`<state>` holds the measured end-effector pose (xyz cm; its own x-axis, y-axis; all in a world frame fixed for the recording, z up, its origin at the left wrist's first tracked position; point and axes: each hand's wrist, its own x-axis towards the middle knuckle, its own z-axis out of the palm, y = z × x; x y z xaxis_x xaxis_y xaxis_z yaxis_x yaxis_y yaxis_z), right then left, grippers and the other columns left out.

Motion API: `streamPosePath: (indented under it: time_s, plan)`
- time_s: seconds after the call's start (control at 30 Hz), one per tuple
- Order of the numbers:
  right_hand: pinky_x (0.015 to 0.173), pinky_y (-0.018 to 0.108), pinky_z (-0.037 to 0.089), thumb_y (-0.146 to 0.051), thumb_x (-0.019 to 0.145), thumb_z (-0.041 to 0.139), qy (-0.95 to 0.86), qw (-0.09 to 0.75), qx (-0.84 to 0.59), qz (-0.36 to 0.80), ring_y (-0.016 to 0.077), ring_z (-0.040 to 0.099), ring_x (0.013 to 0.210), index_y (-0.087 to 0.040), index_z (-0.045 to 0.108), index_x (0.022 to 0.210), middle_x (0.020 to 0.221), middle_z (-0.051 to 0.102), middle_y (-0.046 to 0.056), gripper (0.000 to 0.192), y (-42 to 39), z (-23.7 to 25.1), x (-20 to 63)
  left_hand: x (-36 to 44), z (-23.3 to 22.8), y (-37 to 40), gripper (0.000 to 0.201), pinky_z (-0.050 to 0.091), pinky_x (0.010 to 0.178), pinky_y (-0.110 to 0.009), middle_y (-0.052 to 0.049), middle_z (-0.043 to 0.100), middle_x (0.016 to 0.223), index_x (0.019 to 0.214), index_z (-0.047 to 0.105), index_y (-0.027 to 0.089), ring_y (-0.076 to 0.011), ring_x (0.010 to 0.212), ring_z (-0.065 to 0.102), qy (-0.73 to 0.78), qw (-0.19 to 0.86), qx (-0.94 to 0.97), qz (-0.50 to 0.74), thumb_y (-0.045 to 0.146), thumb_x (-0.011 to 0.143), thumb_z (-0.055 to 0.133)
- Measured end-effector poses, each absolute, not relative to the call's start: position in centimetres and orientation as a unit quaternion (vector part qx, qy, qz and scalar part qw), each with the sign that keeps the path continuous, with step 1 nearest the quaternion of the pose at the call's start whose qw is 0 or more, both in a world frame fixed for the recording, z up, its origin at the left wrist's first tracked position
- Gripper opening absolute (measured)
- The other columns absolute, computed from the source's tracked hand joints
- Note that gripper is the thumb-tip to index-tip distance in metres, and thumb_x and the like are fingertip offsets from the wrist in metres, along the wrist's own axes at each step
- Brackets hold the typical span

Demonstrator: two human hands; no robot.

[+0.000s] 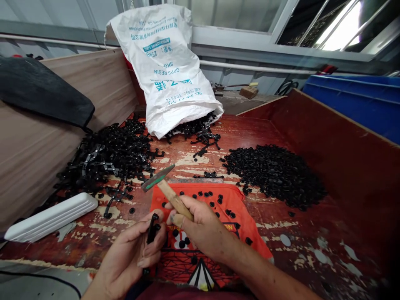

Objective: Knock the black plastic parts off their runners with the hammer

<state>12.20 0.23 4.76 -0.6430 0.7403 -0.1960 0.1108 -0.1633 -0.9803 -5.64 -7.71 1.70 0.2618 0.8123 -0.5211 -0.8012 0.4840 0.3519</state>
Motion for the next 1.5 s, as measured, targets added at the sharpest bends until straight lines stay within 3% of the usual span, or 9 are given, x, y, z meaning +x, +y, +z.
streamPosePath:
  time_s: [0.3, 0.43, 0.53, 0.7, 0.8, 0.97, 1.33, 1.43, 1.5]
  plan:
    - [0.059, 0.021, 0.042, -0.016, 0.082, 0.060, -0.645, 0.178, -0.371, 0.644, 0.0121, 0.052, 0.065, -0.020, 0.061, 0.085, 0.073, 0.055, -0.004, 0.005, -1.5, 4.4, 11.9, -2.1, 1.2, -9.0, 0.034, 0.022, 0.040, -0.014, 0.003, 0.054, 0.066, 0.108, 0.064, 0.020, -0.0043, 0.044, 0.036, 0.389, 0.761, 0.095, 0.510, 0.028, 0.078, 0.075]
    - [0.061, 0.022, 0.040, -0.020, 0.084, 0.061, -0.658, 0.184, -0.392, 0.616, 0.0118, 0.046, 0.066, -0.019, 0.058, 0.078, 0.071, 0.051, -0.004, 0.007, -1.7, 4.4, 13.2, -1.7, 1.7, -9.7, 0.034, 0.049, 0.070, -0.022, -0.003, 0.064, 0.097, 0.107, 0.066, 0.024, -0.0144, 0.082, 0.060, 0.477, 0.654, 0.224, 0.543, 0.039, 0.079, 0.076]
    - [0.056, 0.021, 0.035, -0.024, 0.083, 0.063, -0.644, 0.191, -0.417, 0.613, 0.0108, 0.041, 0.061, -0.019, 0.059, 0.077, 0.067, 0.048, -0.005, 0.009, -1.5, 5.2, 14.3, -4.1, 1.6, -10.3, 0.039, 0.047, 0.091, -0.030, -0.007, 0.065, 0.108, 0.112, 0.065, 0.024, -0.0234, 0.109, 0.058, 0.587, 0.543, 0.295, 0.523, 0.045, 0.079, 0.073]
    - [0.039, 0.020, 0.027, -0.034, 0.082, 0.065, -0.586, 0.205, -0.436, 0.651, 0.0069, 0.032, 0.041, -0.021, 0.058, 0.080, 0.056, 0.041, -0.009, 0.016, -1.3, 5.5, 15.4, -10.1, 0.7, -10.2, 0.038, 0.046, 0.069, -0.029, -0.004, 0.067, 0.090, 0.108, 0.060, 0.022, -0.0212, 0.079, 0.062, 0.752, 0.344, 0.332, 0.453, 0.049, 0.082, 0.063]
    - [0.034, 0.018, 0.026, -0.039, 0.082, 0.067, -0.549, 0.217, -0.449, 0.671, 0.0052, 0.031, 0.035, -0.021, 0.056, 0.084, 0.055, 0.040, -0.011, 0.021, -1.4, 4.7, 15.8, -11.9, 0.1, -8.8, 0.031, 0.040, 0.064, -0.030, 0.000, 0.065, 0.073, 0.104, 0.062, 0.024, -0.0215, 0.068, 0.061, 0.832, 0.217, 0.410, 0.303, 0.048, 0.087, 0.054]
    - [0.033, 0.014, 0.029, -0.037, 0.085, 0.067, -0.533, 0.241, -0.455, 0.671, 0.0035, 0.032, 0.035, -0.020, 0.055, 0.087, 0.054, 0.041, -0.012, 0.021, -1.6, 3.8, 16.9, -12.4, -0.9, -6.5, 0.020, 0.040, 0.070, -0.032, -0.007, 0.069, 0.083, 0.083, 0.060, 0.023, -0.0263, 0.081, 0.064, 0.815, 0.092, 0.553, 0.147, 0.038, 0.090, 0.048]
    - [0.033, 0.015, 0.030, -0.041, 0.080, 0.072, -0.470, 0.342, -0.475, 0.660, 0.0039, 0.033, 0.033, -0.020, 0.055, 0.088, 0.049, 0.041, -0.013, 0.028, -1.3, 3.8, 17.4, -5.9, -0.4, -6.1, 0.017, 0.046, 0.073, -0.032, -0.006, 0.068, 0.080, 0.077, 0.068, 0.024, -0.0242, 0.080, 0.064, 0.685, 0.209, 0.645, 0.266, 0.028, 0.087, 0.055]
    - [0.032, 0.016, 0.030, -0.040, 0.078, 0.073, -0.457, 0.360, -0.479, 0.657, 0.0044, 0.033, 0.032, -0.021, 0.054, 0.085, 0.048, 0.041, -0.014, 0.029, -1.2, 3.8, 17.1, -5.3, 0.2, -6.7, 0.017, 0.047, 0.083, -0.036, -0.008, 0.071, 0.090, 0.089, 0.074, 0.026, -0.0275, 0.089, 0.064, 0.704, 0.221, 0.582, 0.342, 0.037, 0.083, 0.064]
    - [0.033, 0.016, 0.030, -0.038, 0.077, 0.073, -0.459, 0.372, -0.475, 0.653, 0.0041, 0.034, 0.032, -0.021, 0.053, 0.083, 0.051, 0.043, -0.012, 0.027, -1.1, 4.0, 17.0, -4.6, 1.2, -7.4, 0.023, 0.048, 0.082, -0.036, -0.008, 0.072, 0.091, 0.090, 0.075, 0.025, -0.0277, 0.088, 0.064, 0.706, 0.317, 0.489, 0.402, 0.044, 0.079, 0.070]
